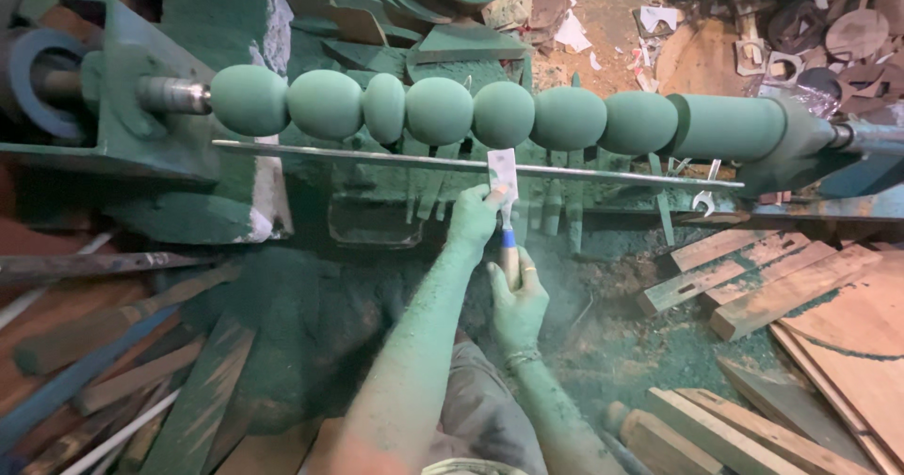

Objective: The person uses a chisel to shape a rotating green wooden spindle mounted on a lathe. They smooth the surface of the spherical segments and the connecting rod, generating green dust. The person switches between a chisel and a scraper tool to refine the shape of the wooden object.

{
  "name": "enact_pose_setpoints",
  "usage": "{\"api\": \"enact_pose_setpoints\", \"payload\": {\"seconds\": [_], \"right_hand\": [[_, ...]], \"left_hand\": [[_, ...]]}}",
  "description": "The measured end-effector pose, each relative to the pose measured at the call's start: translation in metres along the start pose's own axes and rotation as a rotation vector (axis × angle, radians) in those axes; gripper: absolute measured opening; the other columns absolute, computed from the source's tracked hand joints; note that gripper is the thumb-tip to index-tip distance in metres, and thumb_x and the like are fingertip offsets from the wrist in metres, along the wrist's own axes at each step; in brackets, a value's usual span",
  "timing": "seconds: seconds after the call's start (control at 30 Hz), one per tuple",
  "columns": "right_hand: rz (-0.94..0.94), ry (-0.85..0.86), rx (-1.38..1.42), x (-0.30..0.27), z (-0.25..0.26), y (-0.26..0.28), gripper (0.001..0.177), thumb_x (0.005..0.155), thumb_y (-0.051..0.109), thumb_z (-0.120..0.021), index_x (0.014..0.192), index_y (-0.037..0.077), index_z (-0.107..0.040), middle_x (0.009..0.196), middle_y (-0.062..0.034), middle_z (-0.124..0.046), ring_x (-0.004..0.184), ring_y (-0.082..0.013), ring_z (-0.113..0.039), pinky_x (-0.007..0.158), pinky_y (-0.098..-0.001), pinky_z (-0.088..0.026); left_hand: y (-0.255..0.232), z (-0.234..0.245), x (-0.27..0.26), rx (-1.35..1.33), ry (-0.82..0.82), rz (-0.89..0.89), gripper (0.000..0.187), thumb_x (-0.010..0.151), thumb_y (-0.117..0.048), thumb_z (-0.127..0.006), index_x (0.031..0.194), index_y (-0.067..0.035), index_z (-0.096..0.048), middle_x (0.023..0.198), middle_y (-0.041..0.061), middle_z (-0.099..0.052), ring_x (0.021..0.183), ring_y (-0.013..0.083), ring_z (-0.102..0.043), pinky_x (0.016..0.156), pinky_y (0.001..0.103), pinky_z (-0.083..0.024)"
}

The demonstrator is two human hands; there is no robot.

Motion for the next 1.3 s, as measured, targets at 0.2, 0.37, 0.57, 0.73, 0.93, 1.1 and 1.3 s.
{"api": "enact_pose_setpoints", "payload": {"seconds": [0.2, 0.37, 0.57, 0.73, 0.93, 1.1, 1.3], "right_hand": [[0.268, 0.069, -0.220, -0.011, 0.027, 0.050, 0.055, 0.086, 0.016, -0.079, 0.136, 0.003, -0.062, 0.106, -0.0178, -0.072, 0.091, -0.0234, -0.070, 0.079, -0.0345, -0.055], [0.278, 0.288, -0.514, 0.021, 0.082, 0.033, 0.061, 0.081, 0.024, -0.083, 0.139, 0.014, -0.065, 0.098, -0.0133, -0.072, 0.083, -0.0208, -0.068, 0.074, -0.0325, -0.053], [0.083, 0.552, -0.179, 0.102, 0.105, -0.010, 0.064, 0.086, 0.026, -0.078, 0.144, 0.009, -0.059, 0.110, -0.0048, -0.076, 0.095, -0.0087, -0.066, 0.084, -0.0269, -0.054], [0.123, 0.578, -0.204, 0.146, 0.110, -0.025, 0.060, 0.087, 0.025, -0.079, 0.140, 0.005, -0.061, 0.114, -0.0065, -0.075, 0.101, -0.0106, -0.067, 0.090, -0.0292, -0.053], [0.026, 0.684, -0.165, 0.172, 0.102, -0.032, 0.061, 0.087, 0.022, -0.077, 0.143, 0.006, -0.060, 0.107, -0.0045, -0.073, 0.090, -0.0090, -0.061, 0.080, -0.0289, -0.053], [0.076, 0.690, -0.148, 0.176, 0.101, -0.029, 0.061, 0.087, 0.020, -0.077, 0.143, 0.005, -0.060, 0.103, -0.0036, -0.073, 0.087, -0.0073, -0.061, 0.078, -0.0268, -0.054], [0.168, 0.655, -0.204, 0.169, 0.098, -0.024, 0.059, 0.088, 0.020, -0.077, 0.143, 0.005, -0.060, 0.104, -0.0073, -0.074, 0.089, -0.0087, -0.065, 0.080, -0.0279, -0.055]], "left_hand": [[-0.044, 0.003, -0.043, -0.289, 0.335, 0.014, 0.029, 0.102, -0.026, -0.064, 0.110, 0.001, -0.073, 0.100, 0.006, -0.072, 0.092, 0.0158, -0.066, 0.085, 0.033, -0.051], [-0.039, -0.008, -0.072, -0.317, 0.492, 0.030, 0.034, 0.103, -0.028, -0.062, 0.119, 0.001, -0.070, 0.114, 0.008, -0.074, 0.112, 0.0179, -0.068, 0.105, 0.036, -0.048], [0.000, -0.074, -0.021, -0.182, 0.311, -0.007, 0.033, 0.101, -0.023, -0.062, 0.123, -0.001, -0.068, 0.112, 0.004, -0.072, 0.101, 0.0138, -0.067, 0.088, 0.032, -0.052], [0.015, -0.084, 0.004, -0.071, 0.130, 0.004, 0.029, 0.104, -0.026, -0.061, 0.111, -0.001, -0.075, 0.092, 0.003, -0.072, 0.077, 0.0091, -0.064, 0.064, 0.026, -0.052], [0.016, -0.084, 0.010, -0.020, 0.032, -0.012, 0.027, 0.104, -0.028, -0.059, 0.105, -0.004, -0.073, 0.086, 0.000, -0.070, 0.068, 0.0077, -0.060, 0.060, 0.027, -0.049], [0.007, -0.083, 0.013, -0.012, -0.017, -0.161, 0.028, 0.106, -0.027, -0.060, 0.104, -0.004, -0.076, 0.090, -0.001, -0.071, 0.078, 0.0055, -0.060, 0.067, 0.027, -0.050], [0.013, -0.082, 0.009, -0.094, -0.032, -0.022, 0.030, 0.104, -0.028, -0.060, 0.104, -0.003, -0.075, 0.087, -0.001, -0.070, 0.073, 0.0075, -0.061, 0.061, 0.027, -0.048]]}}
Point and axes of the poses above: each hand's wrist, its own x-axis towards the middle knuckle, its own z-axis out of the back of the hand, y = z × x, the point moved 9 cm from there along x, towards the middle knuckle
